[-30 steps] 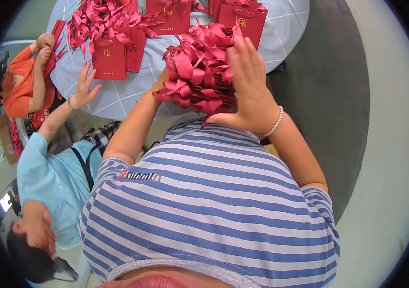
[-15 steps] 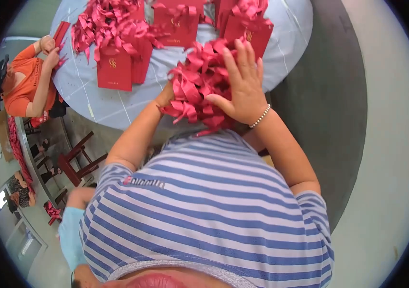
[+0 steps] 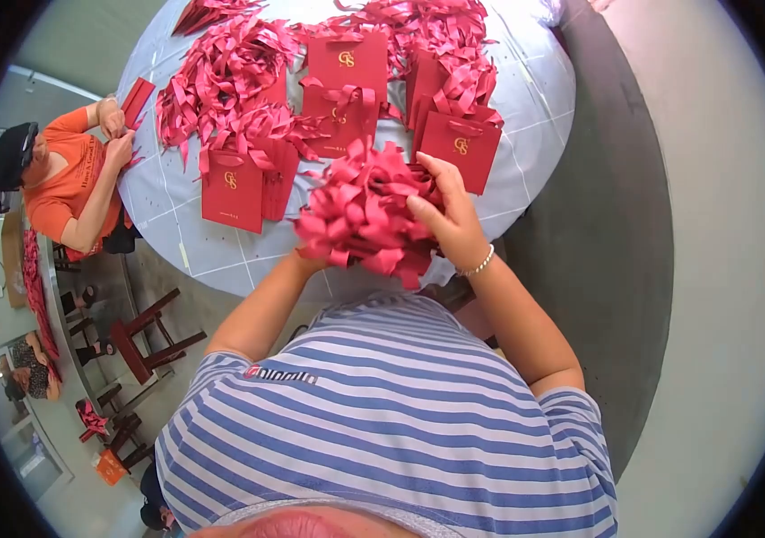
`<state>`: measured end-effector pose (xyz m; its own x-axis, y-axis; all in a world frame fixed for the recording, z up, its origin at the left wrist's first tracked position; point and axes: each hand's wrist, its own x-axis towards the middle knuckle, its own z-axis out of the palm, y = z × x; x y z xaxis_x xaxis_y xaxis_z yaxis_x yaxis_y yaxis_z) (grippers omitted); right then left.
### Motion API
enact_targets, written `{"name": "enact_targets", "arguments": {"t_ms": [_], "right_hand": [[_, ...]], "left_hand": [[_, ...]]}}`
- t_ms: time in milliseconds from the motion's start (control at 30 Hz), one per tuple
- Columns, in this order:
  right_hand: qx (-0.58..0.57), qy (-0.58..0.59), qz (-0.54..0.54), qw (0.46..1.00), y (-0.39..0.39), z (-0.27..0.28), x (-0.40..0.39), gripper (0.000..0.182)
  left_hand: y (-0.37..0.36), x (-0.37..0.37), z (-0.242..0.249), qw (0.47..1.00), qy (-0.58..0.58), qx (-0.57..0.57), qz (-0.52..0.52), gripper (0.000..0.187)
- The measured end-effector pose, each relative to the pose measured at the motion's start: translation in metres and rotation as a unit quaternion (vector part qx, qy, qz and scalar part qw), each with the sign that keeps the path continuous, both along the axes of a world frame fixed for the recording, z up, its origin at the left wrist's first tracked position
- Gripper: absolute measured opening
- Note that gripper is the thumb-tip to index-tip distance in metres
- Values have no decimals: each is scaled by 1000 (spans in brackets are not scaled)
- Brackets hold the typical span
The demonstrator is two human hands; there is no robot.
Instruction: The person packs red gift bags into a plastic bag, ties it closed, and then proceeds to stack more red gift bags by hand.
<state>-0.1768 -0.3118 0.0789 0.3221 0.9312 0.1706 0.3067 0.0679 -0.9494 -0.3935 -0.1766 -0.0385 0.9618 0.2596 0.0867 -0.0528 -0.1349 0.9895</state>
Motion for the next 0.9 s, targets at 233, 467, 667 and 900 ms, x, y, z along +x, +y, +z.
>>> {"name": "enact_targets", "arguments": {"t_ms": [233,467,667,900], "right_hand": [[-39,-284,1,958,-20,-39,-2,89],[-87,-443,110,886,0,21,-39,93],[-110,-428,112,890,1,42,-59,82],[-94,-457,201,861,15,2,-66,70]], "left_hand": [[-19,-12,-58,955,57,-291,7,44],[-13,4,-22,883,-14,-466,-64,65],[-11,0,-30,967,15,-249,-51,75],[-6,-4,-27,981,33,-184,-57,68]]}}
